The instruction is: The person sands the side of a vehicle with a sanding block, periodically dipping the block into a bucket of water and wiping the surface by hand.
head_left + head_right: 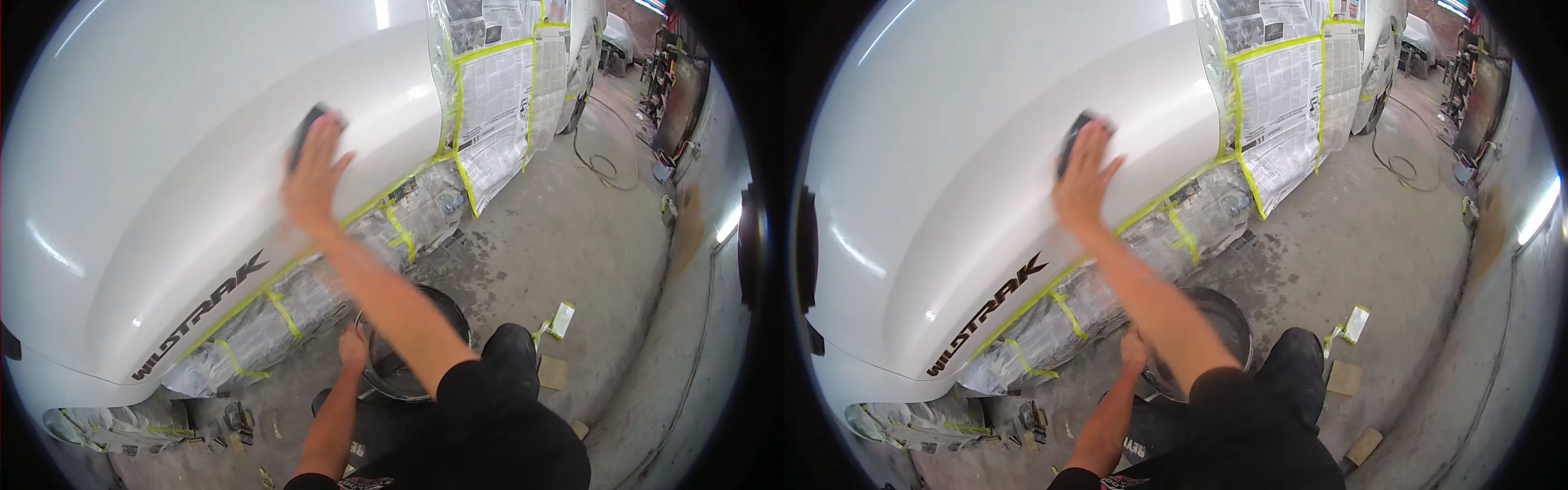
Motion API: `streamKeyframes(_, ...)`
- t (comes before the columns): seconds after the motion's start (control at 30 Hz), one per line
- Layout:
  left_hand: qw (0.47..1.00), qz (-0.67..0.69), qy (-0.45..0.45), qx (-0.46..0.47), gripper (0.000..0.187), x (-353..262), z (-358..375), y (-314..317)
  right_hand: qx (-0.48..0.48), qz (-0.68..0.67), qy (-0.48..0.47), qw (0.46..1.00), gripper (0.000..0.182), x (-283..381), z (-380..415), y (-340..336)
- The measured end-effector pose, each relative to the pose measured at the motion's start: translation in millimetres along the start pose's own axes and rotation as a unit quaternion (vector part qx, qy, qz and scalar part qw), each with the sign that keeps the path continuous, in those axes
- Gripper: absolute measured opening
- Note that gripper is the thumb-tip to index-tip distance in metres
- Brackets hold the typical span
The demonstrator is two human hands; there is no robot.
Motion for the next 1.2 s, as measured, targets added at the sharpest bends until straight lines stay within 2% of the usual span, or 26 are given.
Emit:
streamKeyframes(0.07,0.998,-0.036,-0.042,-0.005,0.029,-2.8,-0.3,-7.2,-0.023,-0.044,0.08,0.996,0.068,-61.9,-64.5,-36.1)
streamKeyframes(0.13,0.999,-0.038,-0.027,-0.024,0.029,2.3,-1.9,-5.1,-0.032,-0.094,0.181,0.978,0.064,-116.0,-112.4,-56.7)
streamKeyframes(0.23,0.998,-0.02,-0.006,-0.059,0.028,-6.5,-1.6,-6.7,-0.054,-0.115,0.215,0.968,0.064,-103.2,-105.9,-48.4)
streamKeyframes(0.27,0.997,-0.015,0.003,-0.07,0.027,-10.2,0.1,-11.3,-0.044,-0.083,0.181,0.979,0.064,-85.8,-85.3,-36.1)
streamKeyframes(0.33,0.999,-0.016,-0.014,-0.044,0.027,-11.5,0.2,-12.1,0.053,-0.069,0.133,0.987,0.065,-61.7,-48.0,-31.3)
streamKeyframes(0.43,0.999,-0.027,-0.019,-0.019,0.027,-8.9,-1.1,-8.6,-0.02,-0.092,0.14,0.986,0.067,-114.9,-90.8,-47.9)
streamKeyframes(0.53,0.999,-0.031,-0.021,-0.03,0.027,-10.9,-4.9,-12.2,-0.046,-0.164,0.231,0.958,0.067,-144.1,-126.4,-66.9)
streamKeyframes(0.63,0.998,-0.015,0.007,-0.057,0.027,-14.8,4.0,-14.9,0.012,-0.091,0.174,0.981,0.067,-110.1,-84.7,-52.1)
streamKeyframes(0.73,0.998,-0.015,0.005,-0.054,0.027,-13.5,-0.7,-13.2,0.007,-0.015,0.125,0.992,0.066,-133.2,-86.1,-53.4)
streamKeyframes(0.77,0.999,-0.018,-0.008,-0.045,0.027,-9.0,1.0,-12.4,-0.013,-0.029,0.134,0.99,0.065,-146.8,-98.2,-61.3)
streamKeyframes(0.87,0.998,-0.035,-0.049,-0.009,0.027,-15.3,2.0,-12.3,0.002,-0.06,0.155,0.986,0.064,-159.6,-109.9,-67.7)
streamKeyframes(0.9,0.999,-0.026,-0.038,-0.015,0.027,-15.1,3.7,-11.2,0.017,-0.074,0.154,0.985,0.062,-151.4,-100.6,-67.6)
streamKeyframes(1.0,0.999,0.013,-0.018,-0.04,0.026,-15.5,2.6,-12.4,0.0,-0.023,-0.061,0.998,0.059,-142.1,-71.9,-46.0)
streamKeyframes(1.07,0.997,0.053,-0.027,-0.049,0.025,-15.0,8.8,-20.1,-0.003,0.055,-0.08,0.995,0.057,-158.0,-78.3,-57.7)
streamKeyframes(1.13,0.996,0.063,-0.03,-0.052,0.024,-19.1,6.7,-25.3,-0.003,0.033,-0.05,0.998,0.056,-166.9,-88.2,-60.9)
streamKeyframes(1.2,0.996,0.062,-0.042,-0.044,0.024,-18.0,6.5,-22.1,-0.018,0.036,-0.093,0.995,0.058,-131.6,-64.7,-48.5)
Point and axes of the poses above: each hand's wrist, its own z-axis away from the middle knuckle, its own y-axis out of the palm, x = y × z, the point moved 8 cm from there along -z, towards the middle knuckle, and after that the axes turned 11 degrees about x, right-handed, at the moved point
